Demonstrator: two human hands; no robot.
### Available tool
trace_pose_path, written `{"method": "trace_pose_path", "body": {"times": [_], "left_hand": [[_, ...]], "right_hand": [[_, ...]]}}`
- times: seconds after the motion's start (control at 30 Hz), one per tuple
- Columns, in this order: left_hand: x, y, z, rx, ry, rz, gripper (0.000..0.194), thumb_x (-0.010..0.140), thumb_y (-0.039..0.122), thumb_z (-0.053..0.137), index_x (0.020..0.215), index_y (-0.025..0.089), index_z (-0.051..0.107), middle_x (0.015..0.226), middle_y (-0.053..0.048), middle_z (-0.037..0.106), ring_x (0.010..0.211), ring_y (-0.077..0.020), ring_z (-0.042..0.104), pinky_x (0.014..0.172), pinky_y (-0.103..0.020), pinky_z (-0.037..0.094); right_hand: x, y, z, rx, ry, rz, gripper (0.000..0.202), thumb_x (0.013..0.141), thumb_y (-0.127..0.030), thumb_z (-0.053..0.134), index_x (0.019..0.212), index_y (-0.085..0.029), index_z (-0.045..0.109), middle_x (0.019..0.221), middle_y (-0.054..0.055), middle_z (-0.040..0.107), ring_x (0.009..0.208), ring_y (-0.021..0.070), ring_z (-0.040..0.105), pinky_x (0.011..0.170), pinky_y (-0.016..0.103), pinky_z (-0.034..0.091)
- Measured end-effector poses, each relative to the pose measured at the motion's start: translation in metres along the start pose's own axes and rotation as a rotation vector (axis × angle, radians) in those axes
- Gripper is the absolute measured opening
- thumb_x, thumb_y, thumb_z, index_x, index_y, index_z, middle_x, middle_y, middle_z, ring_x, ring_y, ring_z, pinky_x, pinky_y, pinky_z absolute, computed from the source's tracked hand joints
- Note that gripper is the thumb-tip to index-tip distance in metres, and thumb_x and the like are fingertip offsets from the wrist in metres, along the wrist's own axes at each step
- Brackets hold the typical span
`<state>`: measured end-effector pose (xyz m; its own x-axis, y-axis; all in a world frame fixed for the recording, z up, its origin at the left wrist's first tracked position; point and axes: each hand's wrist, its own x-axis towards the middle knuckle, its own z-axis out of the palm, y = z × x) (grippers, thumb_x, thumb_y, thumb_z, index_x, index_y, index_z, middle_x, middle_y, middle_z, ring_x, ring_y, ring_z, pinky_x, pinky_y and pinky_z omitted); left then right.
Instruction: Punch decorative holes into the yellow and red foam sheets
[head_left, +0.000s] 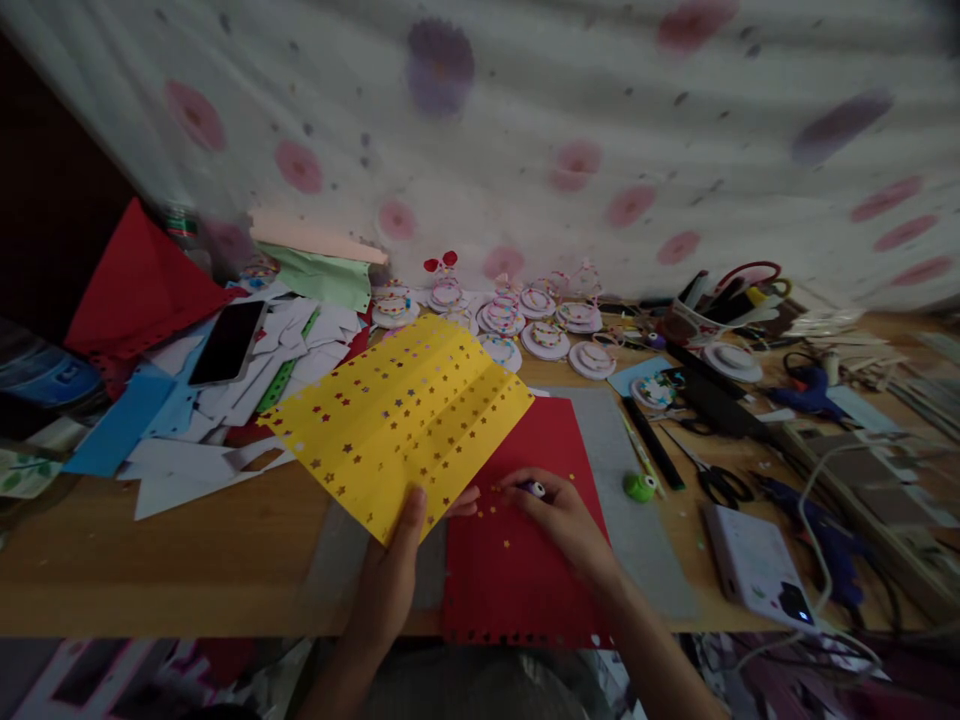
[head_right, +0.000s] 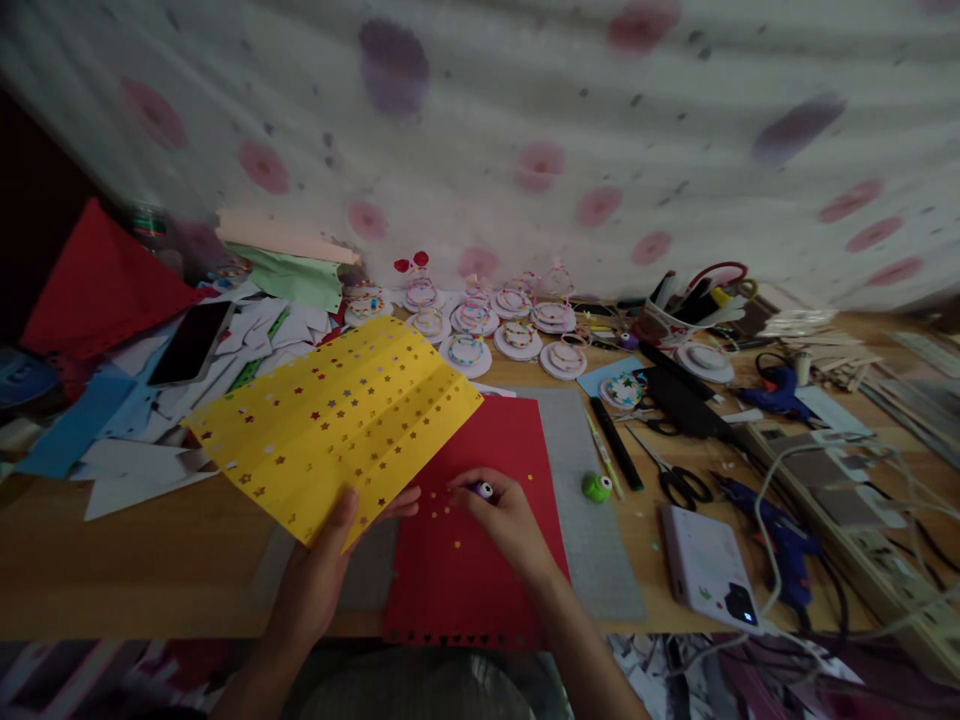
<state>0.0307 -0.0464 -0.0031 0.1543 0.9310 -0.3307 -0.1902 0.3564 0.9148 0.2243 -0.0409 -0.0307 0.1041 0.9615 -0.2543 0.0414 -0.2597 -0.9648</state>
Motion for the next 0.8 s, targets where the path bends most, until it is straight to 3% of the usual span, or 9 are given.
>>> {"method": "trace_pose_path", "body": {"times": [0.17,0.4,0.53,0.63,0.8], "left_hand": [[0.0,0.001,0.002,0.012,0.011,-0.026,0.056,0.086,0.06,0.047,0.109,0.013,0.067,0.102,-0.01,0.076,0.104,-0.0296,0.067,0.104,-0.046,0.041],[0.002,0.004,-0.002,0.028,-0.003,0.012,0.056,0.086,0.06,0.046,0.11,0.014,0.067,0.101,-0.01,0.076,0.101,-0.0293,0.068,0.104,-0.047,0.041],[0.002,0.005,-0.008,-0.033,0.119,0.075,0.049,0.085,0.055,0.053,0.106,0.013,0.068,0.096,-0.009,0.077,0.097,-0.029,0.069,0.095,-0.044,0.049],[0.001,0.001,-0.016,-0.06,0.231,0.073,0.05,0.081,0.052,0.06,0.111,0.013,0.065,0.093,-0.008,0.077,0.094,-0.0286,0.07,0.091,-0.042,0.052],[0.0,-0.014,-0.03,0.028,0.25,0.02,0.047,0.079,0.057,0.059,0.095,0.015,0.073,0.085,-0.009,0.078,0.087,-0.0297,0.07,0.092,-0.043,0.051]], "right_hand": [[0.001,0.003,0.0,-0.042,0.004,-0.052,0.015,0.072,-0.033,0.066,0.077,-0.019,0.069,0.067,-0.001,0.066,0.065,0.0167,0.06,0.065,0.027,0.046],[0.003,0.012,0.002,-0.119,0.073,-0.13,0.016,0.073,-0.035,0.068,0.078,-0.02,0.069,0.076,0.003,0.071,0.072,0.0199,0.063,0.067,0.029,0.048],[0.003,0.016,0.003,-0.153,0.089,-0.182,0.013,0.071,-0.03,0.068,0.081,-0.021,0.071,0.085,0.005,0.074,0.083,0.0235,0.066,0.077,0.033,0.05],[0.004,0.021,0.005,-0.19,0.104,-0.208,0.012,0.075,-0.031,0.065,0.078,-0.021,0.071,0.083,0.006,0.074,0.081,0.0234,0.066,0.076,0.033,0.05],[0.004,0.023,0.006,-0.239,0.163,-0.242,0.021,0.081,-0.04,0.061,0.082,-0.02,0.069,0.081,0.006,0.072,0.075,0.0222,0.064,0.069,0.03,0.047]]}}
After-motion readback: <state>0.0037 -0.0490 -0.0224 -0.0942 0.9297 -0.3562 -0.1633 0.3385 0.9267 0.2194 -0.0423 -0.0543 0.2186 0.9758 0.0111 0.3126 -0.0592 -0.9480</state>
